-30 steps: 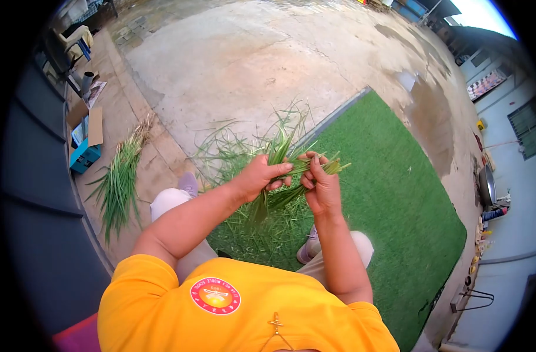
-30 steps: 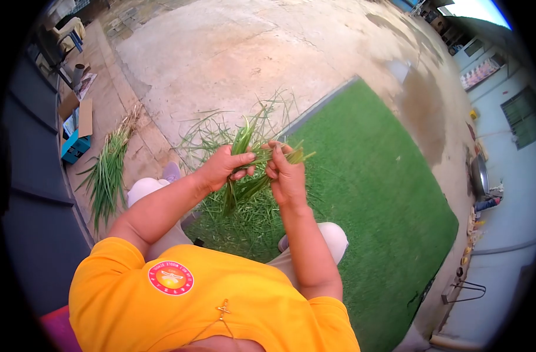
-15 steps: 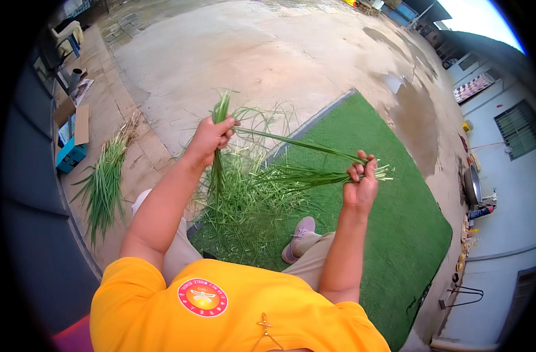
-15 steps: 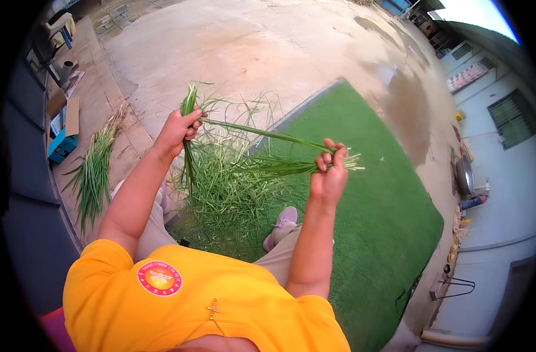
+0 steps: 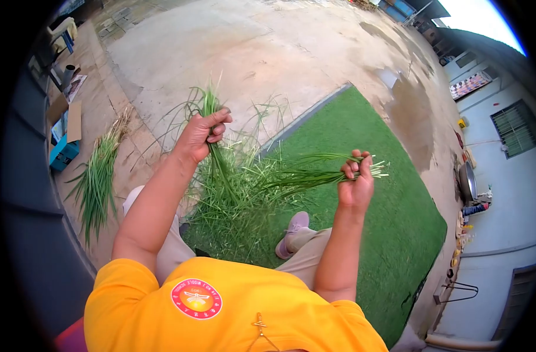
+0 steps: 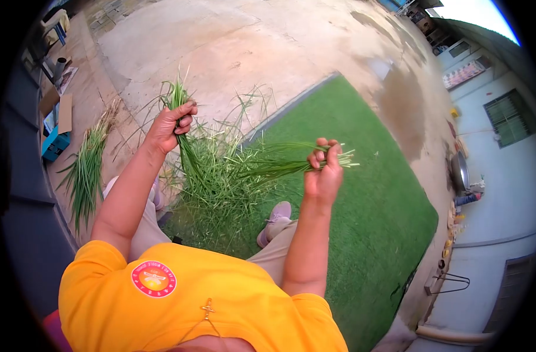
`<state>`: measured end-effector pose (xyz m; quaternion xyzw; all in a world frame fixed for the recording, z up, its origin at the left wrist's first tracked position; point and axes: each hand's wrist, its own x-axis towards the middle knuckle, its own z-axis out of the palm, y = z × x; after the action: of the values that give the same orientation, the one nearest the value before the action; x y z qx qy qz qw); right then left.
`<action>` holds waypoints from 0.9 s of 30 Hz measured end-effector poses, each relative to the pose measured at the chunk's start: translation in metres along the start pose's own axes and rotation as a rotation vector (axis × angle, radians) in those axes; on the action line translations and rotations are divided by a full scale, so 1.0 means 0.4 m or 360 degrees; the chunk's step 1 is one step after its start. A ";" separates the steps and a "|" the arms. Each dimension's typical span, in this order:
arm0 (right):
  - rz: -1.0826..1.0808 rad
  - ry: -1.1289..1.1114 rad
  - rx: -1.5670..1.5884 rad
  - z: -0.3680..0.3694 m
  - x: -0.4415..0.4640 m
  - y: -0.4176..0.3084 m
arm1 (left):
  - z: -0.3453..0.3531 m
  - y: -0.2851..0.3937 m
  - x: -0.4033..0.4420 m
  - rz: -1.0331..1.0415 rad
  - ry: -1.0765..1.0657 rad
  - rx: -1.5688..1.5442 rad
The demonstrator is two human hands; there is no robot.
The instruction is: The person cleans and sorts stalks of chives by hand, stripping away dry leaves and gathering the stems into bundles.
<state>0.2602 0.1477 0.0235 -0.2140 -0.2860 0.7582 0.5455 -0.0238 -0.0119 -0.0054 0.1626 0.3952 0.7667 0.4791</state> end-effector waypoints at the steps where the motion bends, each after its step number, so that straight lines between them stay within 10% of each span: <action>1: 0.0034 -0.0030 -0.0033 0.005 -0.004 0.009 | 0.028 -0.015 -0.011 -0.0093 -0.0056 0.0063; 27: 0.0270 -0.0186 -0.0160 0.054 -0.034 0.097 | 0.127 -0.109 -0.067 -0.0715 -0.0688 0.0365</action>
<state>0.2235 0.1211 0.0140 -0.2198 -0.3358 0.7976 0.4503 0.0474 -0.0024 -0.0030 0.2833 0.3940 0.5402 0.6875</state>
